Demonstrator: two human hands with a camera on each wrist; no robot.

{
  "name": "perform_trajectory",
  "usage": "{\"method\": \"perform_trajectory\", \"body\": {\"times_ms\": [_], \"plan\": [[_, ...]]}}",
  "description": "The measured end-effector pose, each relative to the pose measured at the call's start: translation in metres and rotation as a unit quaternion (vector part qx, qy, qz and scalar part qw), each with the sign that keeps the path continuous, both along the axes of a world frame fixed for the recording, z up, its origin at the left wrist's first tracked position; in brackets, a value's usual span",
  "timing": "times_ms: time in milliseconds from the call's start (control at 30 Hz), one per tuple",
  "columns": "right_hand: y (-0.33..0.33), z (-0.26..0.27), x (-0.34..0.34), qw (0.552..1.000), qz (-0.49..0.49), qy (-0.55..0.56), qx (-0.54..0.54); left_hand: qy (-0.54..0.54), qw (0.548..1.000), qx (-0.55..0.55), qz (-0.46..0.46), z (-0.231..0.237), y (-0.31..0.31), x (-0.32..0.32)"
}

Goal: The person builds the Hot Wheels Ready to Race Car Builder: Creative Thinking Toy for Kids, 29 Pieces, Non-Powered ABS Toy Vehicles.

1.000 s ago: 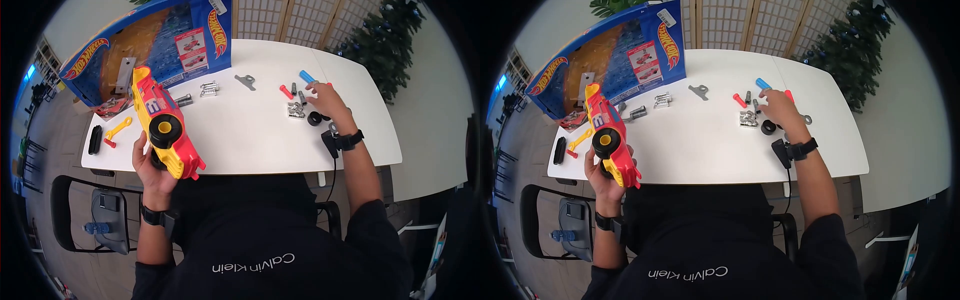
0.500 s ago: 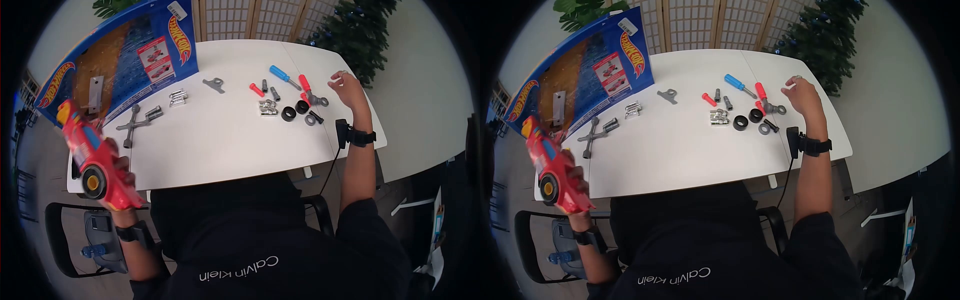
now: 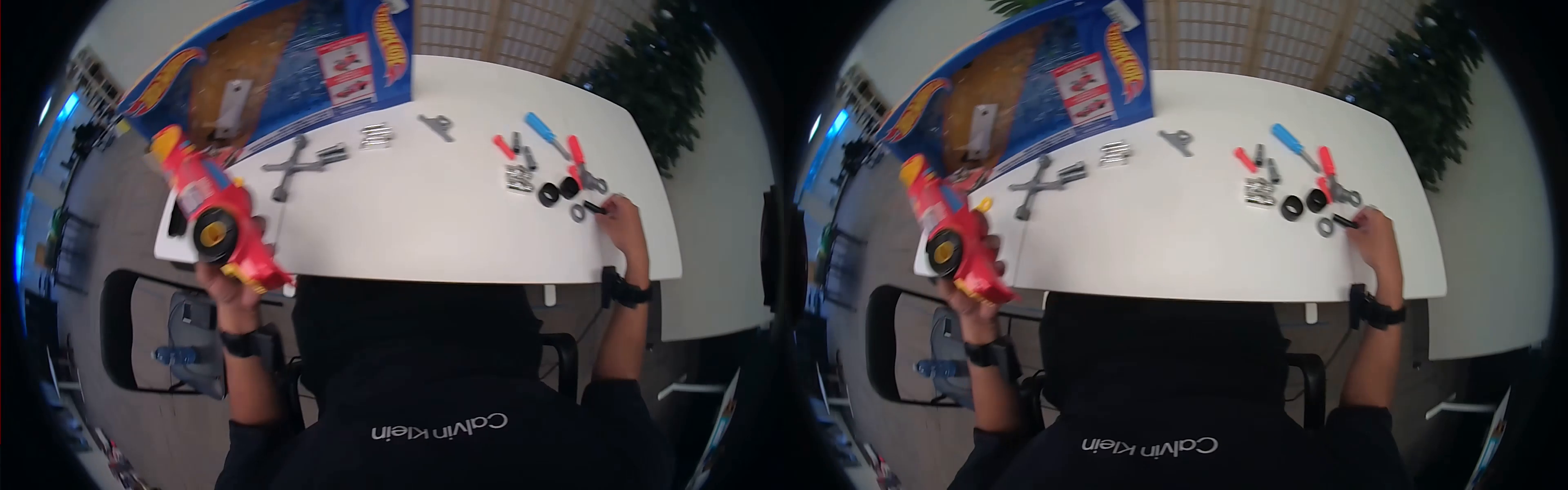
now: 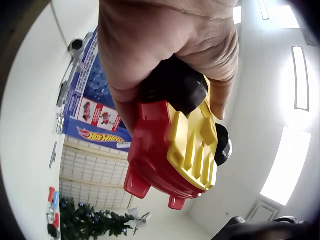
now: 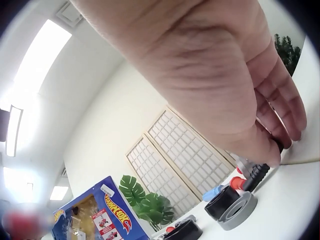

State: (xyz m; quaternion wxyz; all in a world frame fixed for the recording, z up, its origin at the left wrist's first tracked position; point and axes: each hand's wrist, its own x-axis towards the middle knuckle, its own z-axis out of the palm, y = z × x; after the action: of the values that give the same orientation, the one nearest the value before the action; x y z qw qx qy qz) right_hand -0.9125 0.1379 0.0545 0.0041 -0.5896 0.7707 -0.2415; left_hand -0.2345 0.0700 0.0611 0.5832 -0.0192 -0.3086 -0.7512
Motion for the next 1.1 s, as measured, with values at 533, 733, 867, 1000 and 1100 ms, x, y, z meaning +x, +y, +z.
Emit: {"method": "perform_trajectory", "body": {"times_ms": [533,733,867,1000,1100], "plan": [[0.014,0.171,0.276,0.844,0.494,-0.106,-0.180,-0.133,0.980,0.096,-0.109,0.013,0.036,-0.126],[0.004,0.162,0.285,0.840,0.512,-0.091,-0.157,-0.159,0.978,0.097,-0.096,0.012,0.045,-0.136],[0.003,0.158,0.283,0.846,0.507,-0.079,-0.143,-0.150,0.977,0.108,-0.111,0.015,0.045,-0.137],[0.000,0.146,0.291,0.847,0.516,-0.025,-0.124,-0.199,0.972,0.094,-0.084,0.017,0.048,-0.144],[0.001,0.146,0.288,0.876,0.464,0.095,-0.094,-0.199,0.972,0.093,-0.080,0.015,0.051,-0.146]]}}
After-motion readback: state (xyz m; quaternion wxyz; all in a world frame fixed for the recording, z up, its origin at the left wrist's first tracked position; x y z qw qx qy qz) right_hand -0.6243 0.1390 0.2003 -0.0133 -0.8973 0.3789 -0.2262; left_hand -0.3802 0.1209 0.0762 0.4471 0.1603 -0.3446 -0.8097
